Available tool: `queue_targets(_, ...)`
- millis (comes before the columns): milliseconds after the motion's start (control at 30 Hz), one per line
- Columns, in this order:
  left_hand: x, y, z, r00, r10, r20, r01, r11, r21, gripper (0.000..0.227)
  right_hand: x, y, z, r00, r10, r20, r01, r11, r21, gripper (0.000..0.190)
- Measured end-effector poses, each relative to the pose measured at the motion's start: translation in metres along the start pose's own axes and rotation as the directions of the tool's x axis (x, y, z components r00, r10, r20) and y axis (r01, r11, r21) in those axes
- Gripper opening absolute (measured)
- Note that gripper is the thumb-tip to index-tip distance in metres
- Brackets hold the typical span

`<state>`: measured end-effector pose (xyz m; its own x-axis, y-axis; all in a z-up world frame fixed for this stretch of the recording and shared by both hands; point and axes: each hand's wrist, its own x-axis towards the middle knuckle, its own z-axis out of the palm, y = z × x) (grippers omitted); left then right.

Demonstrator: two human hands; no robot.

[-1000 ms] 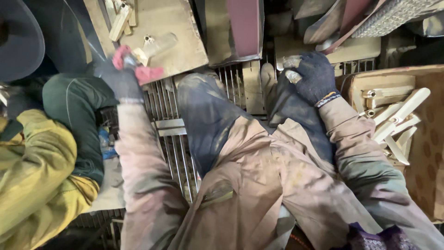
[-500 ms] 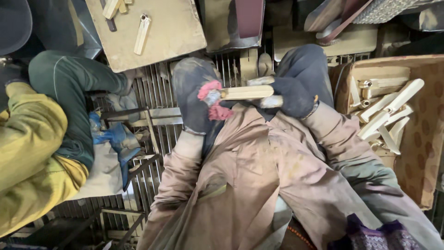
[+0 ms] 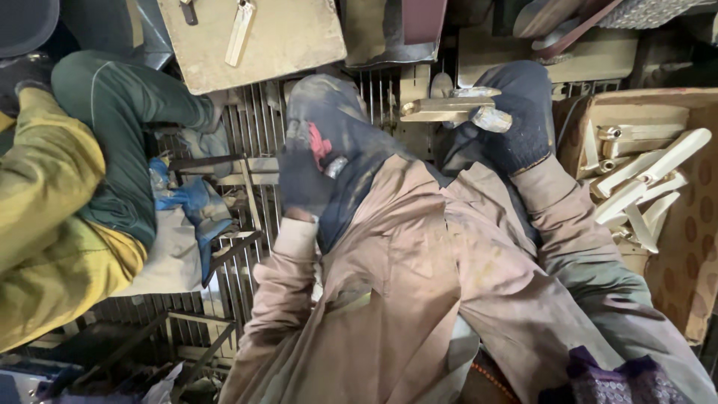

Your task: The person sits on the floor and repeatedly sands small wooden pieces against a belt sander. They pick up each piece, press it against the moving belt, and then place it into a nearby wooden crate.

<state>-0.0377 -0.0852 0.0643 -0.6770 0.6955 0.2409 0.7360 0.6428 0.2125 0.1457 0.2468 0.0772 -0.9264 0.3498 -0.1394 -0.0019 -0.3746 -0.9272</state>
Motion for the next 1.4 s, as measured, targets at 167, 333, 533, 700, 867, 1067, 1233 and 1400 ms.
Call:
queue_targets(167, -0.003, -0.025, -0.011, 0.915, -0.374, 0.152, 0.404, 0.841, -0.359, 0.042, 0.002, 0.002, -0.002, 0.994, -0.102, 0.042, 0.111, 0.919, -0.377, 0.030)
queue_targets(333, 0.009, -0.025, -0.012, 0.959, -0.274, 0.073, 0.283, 0.907, -0.312, 0.046, 0.002, -0.022, 0.019, 1.000, 0.011, 0.012, -0.011, 1.000, -0.029, 0.037)
queue_targets(533, 0.022, -0.002, -0.018, 0.966, -0.221, 0.133, 0.256, 0.765, -0.591, 0.026, 0.002, -0.060, 0.027, 0.966, -0.211, 0.150, 0.248, 0.589, -0.769, 0.019)
queue_targets(700, 0.030, 0.044, 0.007, 0.965, -0.042, 0.257, 0.248, 0.452, -0.857, 0.035, 0.006, -0.033, 0.031, 0.981, 0.160, 0.113, -0.131, 0.965, -0.226, 0.041)
queue_targets(867, 0.028, 0.055, 0.030, 0.892, -0.040, 0.450, 0.452, 0.061, -0.890, 0.030, -0.007, -0.023, 0.020, 0.961, 0.081, 0.264, -0.005, 0.961, -0.277, 0.050)
queue_targets(1067, 0.028, 0.045, 0.040, 0.880, -0.103, 0.464, 0.458, -0.077, -0.886, 0.030, 0.007, -0.005, 0.019, 0.957, -0.001, 0.291, 0.125, 0.904, -0.409, 0.042)
queue_targets(1233, 0.041, 0.030, 0.052, 0.885, -0.123, 0.449, 0.451, -0.015, -0.892, 0.032, 0.034, 0.014, 0.007, 0.942, -0.057, 0.332, 0.274, 0.702, -0.658, 0.028)
queue_targets(1400, 0.075, 0.004, 0.096, 0.866, -0.072, 0.494, 0.468, -0.230, -0.853, 0.026, 0.079, 0.025, 0.000, 0.957, 0.010, 0.291, 0.132, 0.876, -0.463, 0.030)
